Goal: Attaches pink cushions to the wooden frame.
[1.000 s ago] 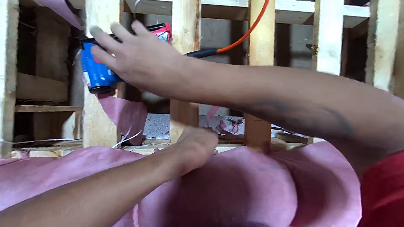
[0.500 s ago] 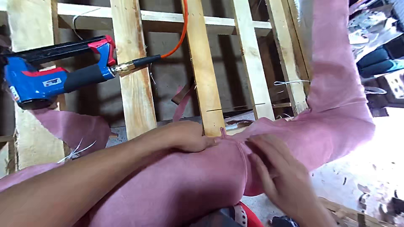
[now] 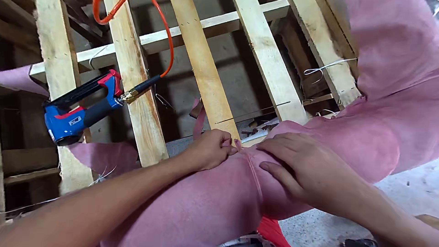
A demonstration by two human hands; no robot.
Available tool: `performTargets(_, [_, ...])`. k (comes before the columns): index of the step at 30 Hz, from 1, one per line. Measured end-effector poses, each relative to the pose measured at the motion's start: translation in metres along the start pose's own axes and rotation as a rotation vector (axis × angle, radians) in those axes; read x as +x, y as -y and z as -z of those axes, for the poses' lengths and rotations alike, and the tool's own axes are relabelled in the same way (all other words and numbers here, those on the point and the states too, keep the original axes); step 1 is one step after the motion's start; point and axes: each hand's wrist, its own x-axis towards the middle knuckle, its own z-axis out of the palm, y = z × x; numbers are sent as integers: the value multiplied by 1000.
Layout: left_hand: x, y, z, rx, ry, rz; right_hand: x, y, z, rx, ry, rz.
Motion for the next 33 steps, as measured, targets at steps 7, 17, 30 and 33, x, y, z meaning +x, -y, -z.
performTargets(7, [2,8,-12,103,-191,-48,124,-28,-21,335,792,81])
performTargets(17, [8,23,-20,85,-301,-174,136,-6,-48,265,779,-153])
performTargets(30, [-21,33,5,-228,10,201,139,-2,-50,146,731,-47])
performTargets(33, [-14,37,1,-287,79,236,140,0,-53,148,760,-70])
